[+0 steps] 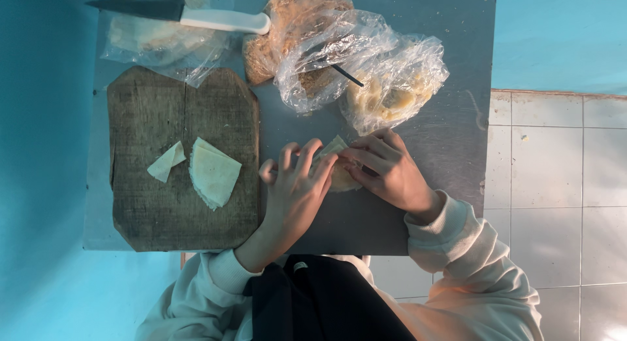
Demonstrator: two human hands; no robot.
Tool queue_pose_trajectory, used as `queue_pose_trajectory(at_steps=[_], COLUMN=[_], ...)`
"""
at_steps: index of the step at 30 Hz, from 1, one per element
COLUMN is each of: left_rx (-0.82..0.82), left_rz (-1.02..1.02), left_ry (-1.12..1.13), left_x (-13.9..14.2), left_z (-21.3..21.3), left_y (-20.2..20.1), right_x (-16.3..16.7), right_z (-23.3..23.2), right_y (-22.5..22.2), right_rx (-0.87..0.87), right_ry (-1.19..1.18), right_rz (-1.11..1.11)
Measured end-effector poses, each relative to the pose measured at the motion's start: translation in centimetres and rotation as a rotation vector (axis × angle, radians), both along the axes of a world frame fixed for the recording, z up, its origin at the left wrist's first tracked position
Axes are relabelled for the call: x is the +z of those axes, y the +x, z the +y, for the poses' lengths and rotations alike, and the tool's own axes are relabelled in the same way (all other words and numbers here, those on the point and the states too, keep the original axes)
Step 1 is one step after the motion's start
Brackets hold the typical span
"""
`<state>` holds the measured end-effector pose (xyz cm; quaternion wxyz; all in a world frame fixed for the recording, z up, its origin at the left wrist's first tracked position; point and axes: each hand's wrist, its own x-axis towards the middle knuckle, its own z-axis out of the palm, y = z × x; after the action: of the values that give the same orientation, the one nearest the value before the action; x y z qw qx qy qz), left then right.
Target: The person spoons filling from a plastic bag onto a stack of thin pastry wrappers and folds the wrappers over the filling into a triangular parcel, repeating the process for successive wrappers on the table. A knife and cutting board with additional wrappers sit nearby.
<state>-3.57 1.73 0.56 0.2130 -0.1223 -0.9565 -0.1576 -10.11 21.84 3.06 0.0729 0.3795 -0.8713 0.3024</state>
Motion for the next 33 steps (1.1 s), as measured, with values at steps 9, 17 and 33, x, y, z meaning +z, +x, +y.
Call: queue_pose_trajectory(at_steps=[9,17,33], left_rx=[0.024,0.024,0.018], left_rz=[-0.041,-0.023,-0.013], left_ry=[-0.019,-0.007,-0.007], left_x=[-0.2,0.2,-0.3], left_z=[0.1,-0.2,-0.2], left_y=[0.0,0.2,0.3], right_x=[0.0,0.0,0.1], right_z=[0.2,0.2,-0.9], right_y=[-0.1,-0.4,-0.3], right_rx=[0.01,-0.019,-0.152], right_ry=[-0.009,0.022,-0.095], right_rz=[0.033,0.022,-0.068])
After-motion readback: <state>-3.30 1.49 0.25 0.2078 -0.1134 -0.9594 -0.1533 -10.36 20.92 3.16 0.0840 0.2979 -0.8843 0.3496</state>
